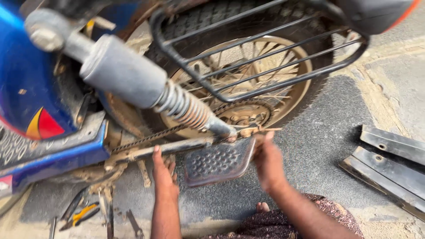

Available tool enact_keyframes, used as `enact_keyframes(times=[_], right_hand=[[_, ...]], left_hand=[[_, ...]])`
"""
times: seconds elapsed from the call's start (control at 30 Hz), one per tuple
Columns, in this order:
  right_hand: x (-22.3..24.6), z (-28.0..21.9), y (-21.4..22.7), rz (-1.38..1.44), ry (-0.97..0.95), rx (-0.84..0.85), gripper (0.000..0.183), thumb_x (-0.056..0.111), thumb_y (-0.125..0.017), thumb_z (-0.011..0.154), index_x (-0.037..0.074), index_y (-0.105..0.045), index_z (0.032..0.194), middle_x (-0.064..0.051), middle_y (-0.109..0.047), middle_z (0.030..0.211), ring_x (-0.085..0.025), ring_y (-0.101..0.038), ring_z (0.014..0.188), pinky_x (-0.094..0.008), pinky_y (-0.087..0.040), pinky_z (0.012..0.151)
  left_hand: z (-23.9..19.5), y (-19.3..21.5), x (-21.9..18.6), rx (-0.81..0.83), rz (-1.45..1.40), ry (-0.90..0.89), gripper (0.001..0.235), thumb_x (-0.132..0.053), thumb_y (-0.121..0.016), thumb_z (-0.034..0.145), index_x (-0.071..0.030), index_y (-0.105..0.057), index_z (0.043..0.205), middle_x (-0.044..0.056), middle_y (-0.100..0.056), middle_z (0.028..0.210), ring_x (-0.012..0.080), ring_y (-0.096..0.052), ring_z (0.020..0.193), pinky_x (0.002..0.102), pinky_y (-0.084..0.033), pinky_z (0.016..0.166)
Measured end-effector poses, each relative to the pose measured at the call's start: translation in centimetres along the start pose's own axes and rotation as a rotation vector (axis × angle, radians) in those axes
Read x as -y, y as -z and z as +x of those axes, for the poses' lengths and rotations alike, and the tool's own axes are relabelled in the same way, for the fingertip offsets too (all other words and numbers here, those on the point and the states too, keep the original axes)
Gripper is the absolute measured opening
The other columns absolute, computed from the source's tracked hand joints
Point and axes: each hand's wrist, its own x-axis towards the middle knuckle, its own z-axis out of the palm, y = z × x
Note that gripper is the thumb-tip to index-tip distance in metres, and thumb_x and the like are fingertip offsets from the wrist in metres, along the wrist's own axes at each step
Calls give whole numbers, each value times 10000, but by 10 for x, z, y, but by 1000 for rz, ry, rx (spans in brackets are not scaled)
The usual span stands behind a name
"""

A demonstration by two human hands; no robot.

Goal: The person is repairing the rear suspension and chain area of a blue motorcycle. They use a wrench to loosen and tighten bolts on the shock absorber and chain guard, remove a metal cover, and adjust the chain tension.

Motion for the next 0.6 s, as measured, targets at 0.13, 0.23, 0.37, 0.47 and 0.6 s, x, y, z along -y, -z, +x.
enact_keyframes(times=[0.13,0.23,0.37,0.47,0.6], right_hand=[[16,-19,-34,-95,-370,-131,690,615,-366,975,24,-700,1099,-104,-756,1052,-183,-699,957,-385,-546,894],[2,-20,-24,-111,-397,-97,655,605,-374,1007,31,-680,1079,-145,-736,1075,-218,-695,1030,-430,-547,1002],[-6,-26,-29,-98,-574,-154,501,453,-442,986,38,-710,1073,-135,-761,1080,-209,-708,1039,-435,-546,989],[-45,-33,-5,-156,-636,-69,314,212,-528,942,18,-716,1102,-148,-738,1043,-233,-641,941,-417,-511,847],[-54,-37,0,-307,-763,-10,296,96,-692,924,-20,-634,1190,-159,-669,954,-233,-572,837,-363,-483,762]], left_hand=[[-45,-2,3,16,7,-24,768,-672,-553,863,-130,-552,1408,45,-673,1357,153,-609,1195,369,-387,952],[-58,11,32,125,-253,-35,537,-460,-563,997,-43,-599,1332,110,-709,1234,180,-676,1080,346,-518,920],[-72,25,61,434,-329,-171,310,-274,-622,1032,23,-678,1097,166,-748,1022,216,-684,887,387,-524,784],[-76,25,60,374,-332,-109,169,-153,-683,944,4,-704,1002,155,-767,935,228,-723,844,400,-545,776],[-89,19,55,147,-128,-225,227,-74,-727,891,41,-778,1080,174,-788,917,228,-711,807,391,-544,791]])
